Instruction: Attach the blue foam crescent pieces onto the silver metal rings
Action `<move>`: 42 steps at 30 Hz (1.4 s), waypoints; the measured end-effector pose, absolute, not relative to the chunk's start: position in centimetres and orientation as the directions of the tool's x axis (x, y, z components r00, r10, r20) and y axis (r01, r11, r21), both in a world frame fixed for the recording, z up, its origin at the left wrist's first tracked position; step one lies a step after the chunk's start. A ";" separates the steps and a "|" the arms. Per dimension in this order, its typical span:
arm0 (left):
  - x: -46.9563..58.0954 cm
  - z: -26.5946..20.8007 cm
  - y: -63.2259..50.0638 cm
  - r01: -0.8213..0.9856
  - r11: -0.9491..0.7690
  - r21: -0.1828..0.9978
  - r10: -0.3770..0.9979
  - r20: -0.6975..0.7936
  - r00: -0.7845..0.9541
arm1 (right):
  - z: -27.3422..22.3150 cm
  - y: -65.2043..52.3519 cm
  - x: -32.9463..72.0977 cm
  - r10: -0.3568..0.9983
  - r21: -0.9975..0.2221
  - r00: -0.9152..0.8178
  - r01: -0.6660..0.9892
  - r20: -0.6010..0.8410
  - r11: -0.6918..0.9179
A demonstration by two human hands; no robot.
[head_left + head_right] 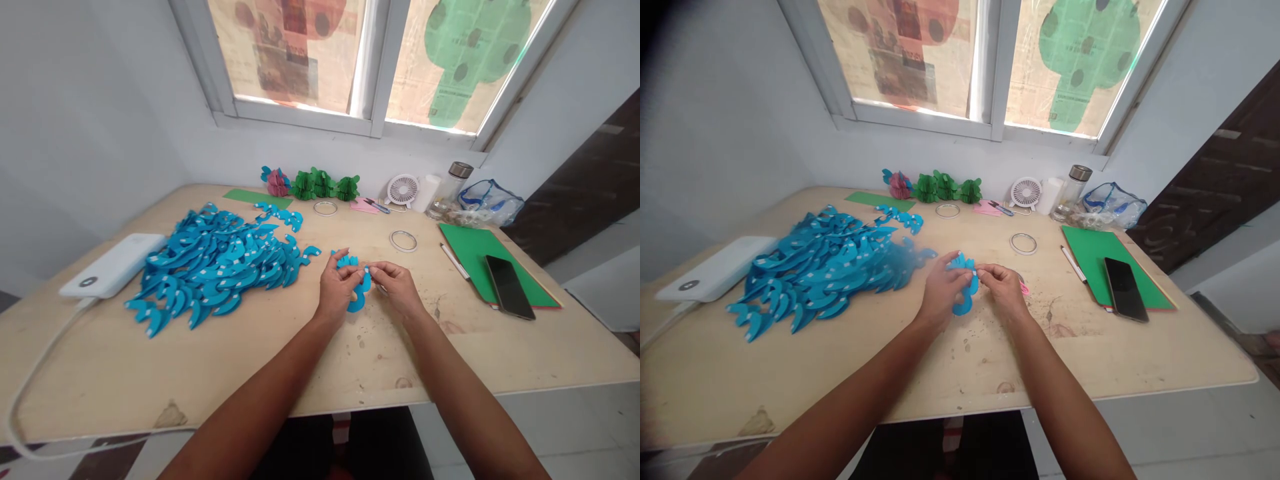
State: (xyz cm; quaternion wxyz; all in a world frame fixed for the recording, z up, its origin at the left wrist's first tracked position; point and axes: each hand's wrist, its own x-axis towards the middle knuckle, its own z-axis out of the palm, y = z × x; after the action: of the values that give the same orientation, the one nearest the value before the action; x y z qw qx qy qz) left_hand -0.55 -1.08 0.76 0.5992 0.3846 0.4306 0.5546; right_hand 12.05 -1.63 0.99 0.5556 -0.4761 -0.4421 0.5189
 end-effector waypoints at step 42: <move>0.1 -0.2 -1.2 -0.177 -0.061 0.982 0.991 0.081 0.110 | 1.2 -1.5 12.0 0.965 -0.995 0.243 0.063 0.094 0.081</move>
State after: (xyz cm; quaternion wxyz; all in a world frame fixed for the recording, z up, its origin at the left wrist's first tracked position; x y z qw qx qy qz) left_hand 0.09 -1.18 -0.19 0.5520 0.5006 0.4063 0.5289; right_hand 11.99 -1.53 1.24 0.5661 -0.5486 -0.4689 0.3983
